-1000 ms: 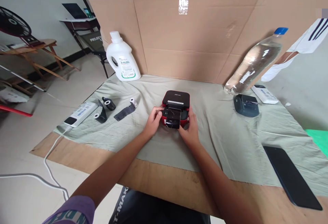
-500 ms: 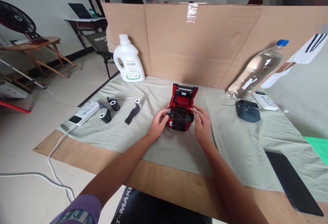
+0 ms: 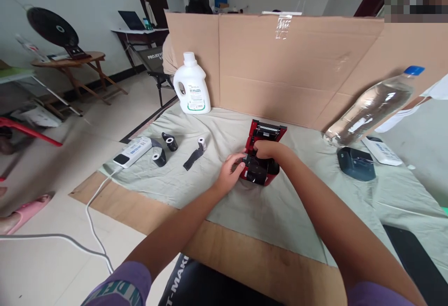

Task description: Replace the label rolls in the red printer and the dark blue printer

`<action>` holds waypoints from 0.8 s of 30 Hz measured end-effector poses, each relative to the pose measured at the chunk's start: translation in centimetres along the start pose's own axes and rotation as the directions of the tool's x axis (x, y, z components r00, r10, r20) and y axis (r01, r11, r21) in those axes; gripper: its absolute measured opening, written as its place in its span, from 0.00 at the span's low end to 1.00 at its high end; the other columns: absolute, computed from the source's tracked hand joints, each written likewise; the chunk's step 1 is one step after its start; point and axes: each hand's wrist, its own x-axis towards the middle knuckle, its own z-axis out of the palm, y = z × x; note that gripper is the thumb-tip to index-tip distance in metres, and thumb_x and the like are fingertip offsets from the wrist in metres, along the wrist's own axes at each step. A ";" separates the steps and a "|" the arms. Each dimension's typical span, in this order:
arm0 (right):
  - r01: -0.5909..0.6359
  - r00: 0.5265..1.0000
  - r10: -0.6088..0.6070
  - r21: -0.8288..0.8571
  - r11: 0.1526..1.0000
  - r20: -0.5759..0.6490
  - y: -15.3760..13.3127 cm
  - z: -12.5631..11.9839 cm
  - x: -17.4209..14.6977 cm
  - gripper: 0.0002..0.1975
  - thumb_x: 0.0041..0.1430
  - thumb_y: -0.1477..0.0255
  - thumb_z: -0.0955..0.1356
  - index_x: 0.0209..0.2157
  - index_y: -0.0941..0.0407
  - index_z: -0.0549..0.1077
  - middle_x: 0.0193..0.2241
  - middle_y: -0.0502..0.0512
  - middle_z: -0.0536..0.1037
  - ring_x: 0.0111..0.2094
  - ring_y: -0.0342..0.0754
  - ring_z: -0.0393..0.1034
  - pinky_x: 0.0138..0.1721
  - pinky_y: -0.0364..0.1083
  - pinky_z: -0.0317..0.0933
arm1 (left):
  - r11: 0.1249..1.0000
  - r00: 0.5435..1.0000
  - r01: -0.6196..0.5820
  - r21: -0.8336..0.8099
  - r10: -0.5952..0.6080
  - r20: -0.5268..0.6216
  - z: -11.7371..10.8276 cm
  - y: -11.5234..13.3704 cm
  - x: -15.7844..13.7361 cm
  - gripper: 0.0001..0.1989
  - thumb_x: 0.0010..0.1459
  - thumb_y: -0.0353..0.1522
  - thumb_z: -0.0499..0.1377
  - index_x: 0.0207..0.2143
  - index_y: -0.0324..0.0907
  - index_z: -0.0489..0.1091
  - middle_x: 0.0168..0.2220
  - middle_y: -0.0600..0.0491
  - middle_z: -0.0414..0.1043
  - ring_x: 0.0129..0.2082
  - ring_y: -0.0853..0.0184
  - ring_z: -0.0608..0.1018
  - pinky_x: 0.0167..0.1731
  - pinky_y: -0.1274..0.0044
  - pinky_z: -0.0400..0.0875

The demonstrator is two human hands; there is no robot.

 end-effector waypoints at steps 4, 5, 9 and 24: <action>0.062 0.991 -0.072 -0.091 0.994 -0.112 0.5 -0.1 -0.4 0.08 0.55 0.77 0.67 0.36 0.61 0.77 0.37 0.62 0.80 0.39 0.55 0.75 0.37 0.46 0.64 | 1.000 1.000 -0.004 -0.005 0.004 0.000 -0.1 0.3 0.0 0.13 0.66 0.33 0.55 0.51 0.45 0.72 0.59 0.48 0.70 0.58 0.61 0.73 0.60 0.65 0.67; 0.075 0.984 -0.090 -0.097 0.992 -0.156 0.7 -0.3 -0.9 0.09 0.56 0.75 0.67 0.38 0.61 0.77 0.39 0.62 0.80 0.41 0.56 0.75 0.39 0.46 0.64 | 1.000 1.000 -0.005 -0.007 0.005 0.000 -0.1 0.4 0.0 0.13 0.66 0.32 0.55 0.51 0.45 0.72 0.59 0.48 0.70 0.58 0.61 0.73 0.60 0.65 0.66; 0.144 0.952 -0.159 -0.075 0.987 -0.262 0.7 -2.1 -4.2 0.11 0.59 0.71 0.65 0.40 0.59 0.76 0.42 0.60 0.79 0.43 0.55 0.74 0.41 0.47 0.63 | 1.000 1.000 -0.009 -0.008 0.009 -0.009 -0.1 0.4 0.1 0.13 0.65 0.32 0.56 0.51 0.45 0.72 0.59 0.49 0.71 0.58 0.61 0.73 0.61 0.65 0.66; 0.793 0.559 -0.405 0.325 0.515 -0.724 -15.4 -5.0 4.9 0.14 0.58 0.72 0.64 0.47 0.56 0.69 0.40 0.53 0.75 0.40 0.49 0.69 0.46 0.50 0.63 | 0.999 0.999 0.034 0.018 -0.034 -0.008 0.0 -0.3 0.5 0.10 0.64 0.34 0.57 0.45 0.44 0.74 0.48 0.49 0.77 0.54 0.60 0.75 0.58 0.65 0.70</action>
